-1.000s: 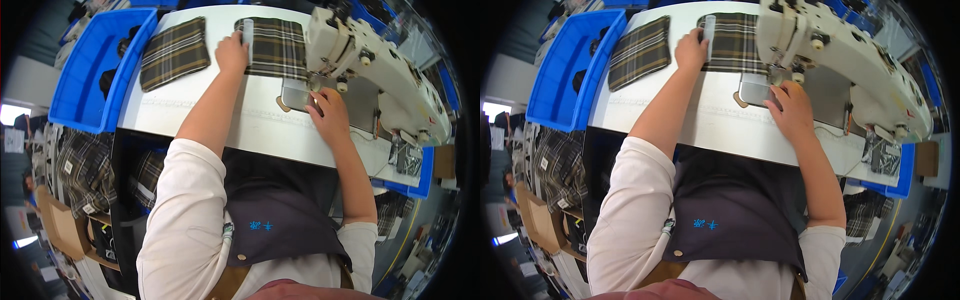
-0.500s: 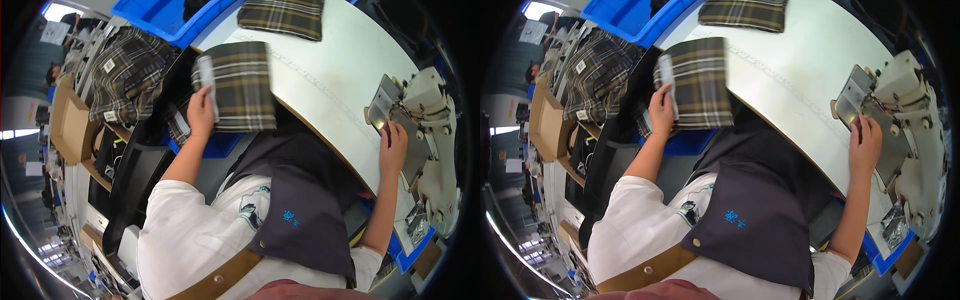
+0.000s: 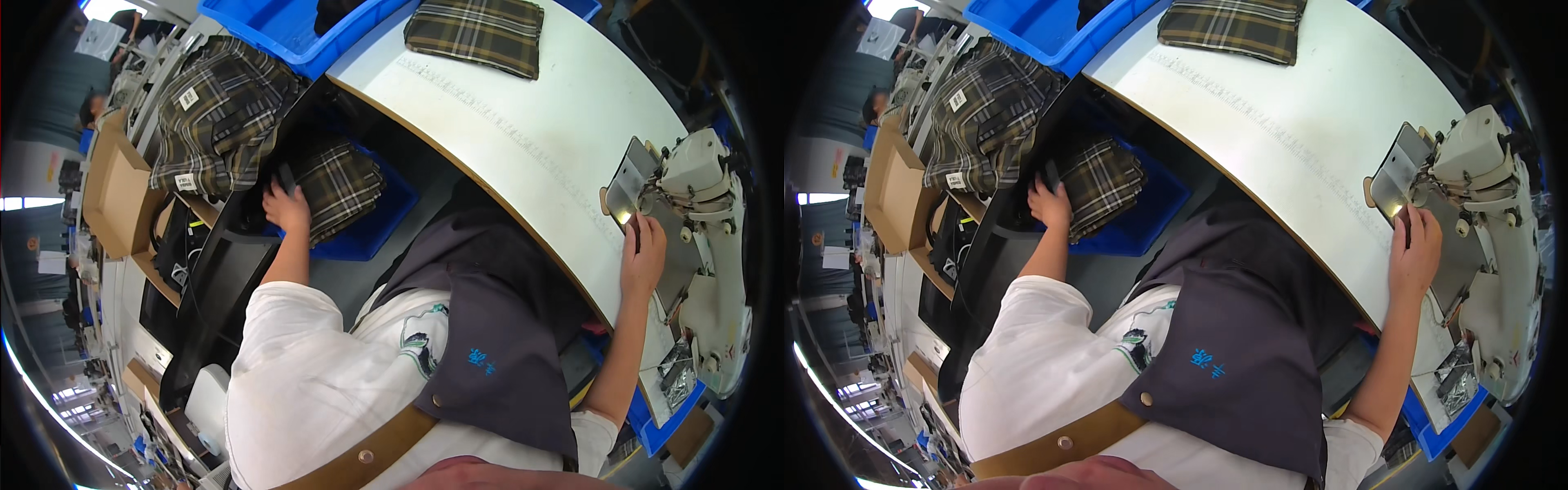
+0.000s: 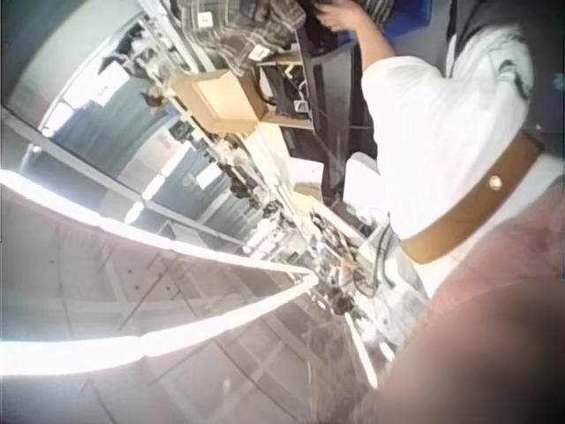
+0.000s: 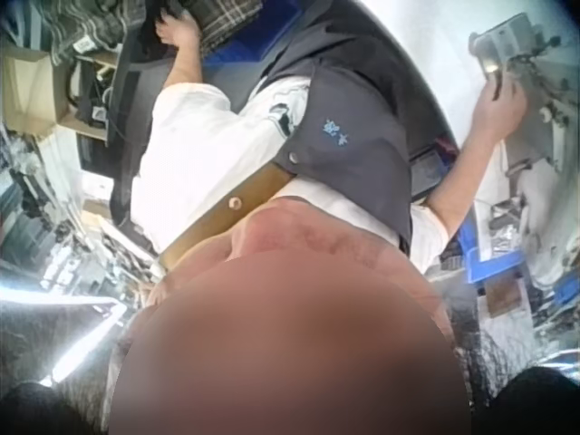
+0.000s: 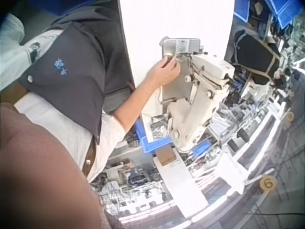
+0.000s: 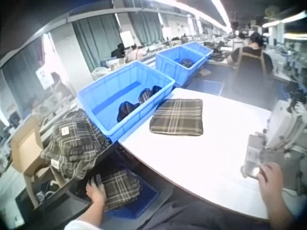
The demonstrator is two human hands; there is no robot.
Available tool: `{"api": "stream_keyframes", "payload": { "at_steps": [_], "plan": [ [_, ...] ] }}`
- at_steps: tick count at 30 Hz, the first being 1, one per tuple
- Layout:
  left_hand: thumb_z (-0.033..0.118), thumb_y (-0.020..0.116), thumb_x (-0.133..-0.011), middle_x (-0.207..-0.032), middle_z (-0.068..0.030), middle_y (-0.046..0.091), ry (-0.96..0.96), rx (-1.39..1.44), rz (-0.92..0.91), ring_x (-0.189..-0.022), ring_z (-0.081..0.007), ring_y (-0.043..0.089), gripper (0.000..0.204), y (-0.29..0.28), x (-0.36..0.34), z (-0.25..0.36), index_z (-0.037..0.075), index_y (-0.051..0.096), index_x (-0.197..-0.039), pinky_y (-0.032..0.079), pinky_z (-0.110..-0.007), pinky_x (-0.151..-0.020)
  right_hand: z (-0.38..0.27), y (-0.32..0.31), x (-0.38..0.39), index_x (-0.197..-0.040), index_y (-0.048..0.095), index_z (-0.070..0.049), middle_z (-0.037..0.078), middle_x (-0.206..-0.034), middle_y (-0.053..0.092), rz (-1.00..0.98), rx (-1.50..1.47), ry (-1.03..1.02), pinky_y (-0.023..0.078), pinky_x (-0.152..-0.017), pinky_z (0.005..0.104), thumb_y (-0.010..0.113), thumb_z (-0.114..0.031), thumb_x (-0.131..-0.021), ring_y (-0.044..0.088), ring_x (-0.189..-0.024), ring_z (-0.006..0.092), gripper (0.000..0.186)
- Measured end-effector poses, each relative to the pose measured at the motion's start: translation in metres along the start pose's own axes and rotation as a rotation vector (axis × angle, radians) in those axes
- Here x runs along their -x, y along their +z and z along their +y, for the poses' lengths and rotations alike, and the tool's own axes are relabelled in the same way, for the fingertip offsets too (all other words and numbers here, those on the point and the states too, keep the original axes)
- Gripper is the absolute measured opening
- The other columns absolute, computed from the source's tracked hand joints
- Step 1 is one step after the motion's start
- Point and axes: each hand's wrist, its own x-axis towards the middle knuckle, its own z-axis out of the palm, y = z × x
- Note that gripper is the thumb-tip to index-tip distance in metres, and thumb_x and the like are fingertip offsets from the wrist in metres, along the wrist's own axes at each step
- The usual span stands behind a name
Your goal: Sewing together plaid textile pieces using an industrial sewing machine.
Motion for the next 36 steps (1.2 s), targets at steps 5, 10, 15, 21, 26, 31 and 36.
{"api": "stream_keyframes", "payload": {
  "at_steps": [5, 10, 15, 21, 26, 31, 36],
  "plan": [
    [0.020, 0.074, -0.093, -0.138, -0.0174, 0.062, 0.617, 0.767, 0.042, -0.130, -0.0372, 0.056, 0.049, -0.063, -0.032, 0.187, 0.009, 0.062, -0.138, 0.044, -0.045, -0.111, -0.003, -0.003, 0.002, -0.124, 0.070, -0.005, 0.013, -0.121, 0.066, -0.006, -0.027, 0.038, 0.052, -0.096, 0.0420, 0.069, -0.019, -0.097, 0.064, -0.113, 0.0333, 0.031],
    [0.028, 0.075, -0.093, -0.111, -0.0078, 0.072, 0.892, 1.021, -0.194, -0.109, -0.0309, 0.064, 0.026, -0.113, -0.037, 0.370, 0.011, 0.075, -0.112, 0.051, -0.043, -0.095, -0.006, -0.005, 0.002, -0.122, 0.070, -0.005, 0.014, -0.121, 0.066, 0.011, -0.041, 0.062, 0.052, -0.094, 0.0426, 0.071, -0.018, -0.095, 0.064, -0.111, 0.0337, 0.031],
    [0.035, 0.080, -0.090, -0.096, -0.0065, 0.074, 0.989, 0.718, -0.374, -0.090, -0.0245, 0.068, 0.028, -0.092, -0.030, 0.449, 0.009, 0.076, -0.098, 0.054, -0.038, -0.082, -0.009, -0.008, 0.000, -0.123, 0.069, -0.004, 0.014, -0.122, 0.064, 0.007, -0.072, 0.081, 0.050, -0.097, 0.0438, 0.072, -0.019, -0.094, 0.062, -0.113, 0.0351, 0.033],
    [0.034, 0.077, -0.093, -0.088, -0.0096, 0.074, 0.915, 0.750, -0.437, -0.083, -0.0253, 0.068, 0.027, -0.077, -0.031, 0.467, 0.007, 0.076, -0.093, 0.052, -0.038, -0.077, -0.008, -0.008, 0.000, -0.123, 0.068, -0.005, 0.014, -0.124, 0.063, 0.019, -0.074, 0.084, 0.049, -0.098, 0.0443, 0.073, -0.019, -0.092, 0.061, -0.115, 0.0350, 0.035],
    [0.035, 0.068, -0.100, -0.092, -0.0145, 0.075, 0.808, 0.876, -0.480, -0.086, -0.0268, 0.069, 0.030, -0.068, -0.034, 0.470, 0.006, 0.075, -0.103, 0.051, -0.038, -0.078, -0.009, -0.009, -0.001, -0.121, 0.069, -0.004, 0.014, -0.121, 0.063, 0.009, -0.106, 0.094, 0.049, -0.097, 0.0448, 0.074, -0.019, -0.090, 0.061, -0.112, 0.0354, 0.034],
    [0.036, 0.069, -0.100, -0.093, -0.0023, 0.073, 0.453, 1.183, -0.765, -0.087, -0.0121, 0.062, 0.032, -0.068, -0.069, 0.468, 0.005, 0.077, -0.106, 0.050, -0.032, -0.080, -0.010, -0.004, -0.003, -0.118, 0.070, -0.004, 0.012, -0.118, 0.063, 0.052, -0.140, 0.074, 0.050, -0.095, 0.0447, 0.076, -0.019, -0.088, 0.061, -0.111, 0.0340, 0.034],
    [0.028, 0.070, -0.097, -0.090, -0.0062, 0.073, 0.818, 0.827, -0.877, -0.086, -0.0178, 0.065, 0.025, -0.129, 0.023, 0.458, 0.005, 0.075, -0.089, 0.050, -0.034, -0.080, 0.001, -0.007, 0.008, -0.114, 0.070, -0.004, 0.011, -0.116, 0.064, 0.058, -0.113, 0.107, 0.051, -0.093, 0.0440, 0.077, -0.020, -0.086, 0.062, -0.110, 0.0325, 0.033]
  ]
}}
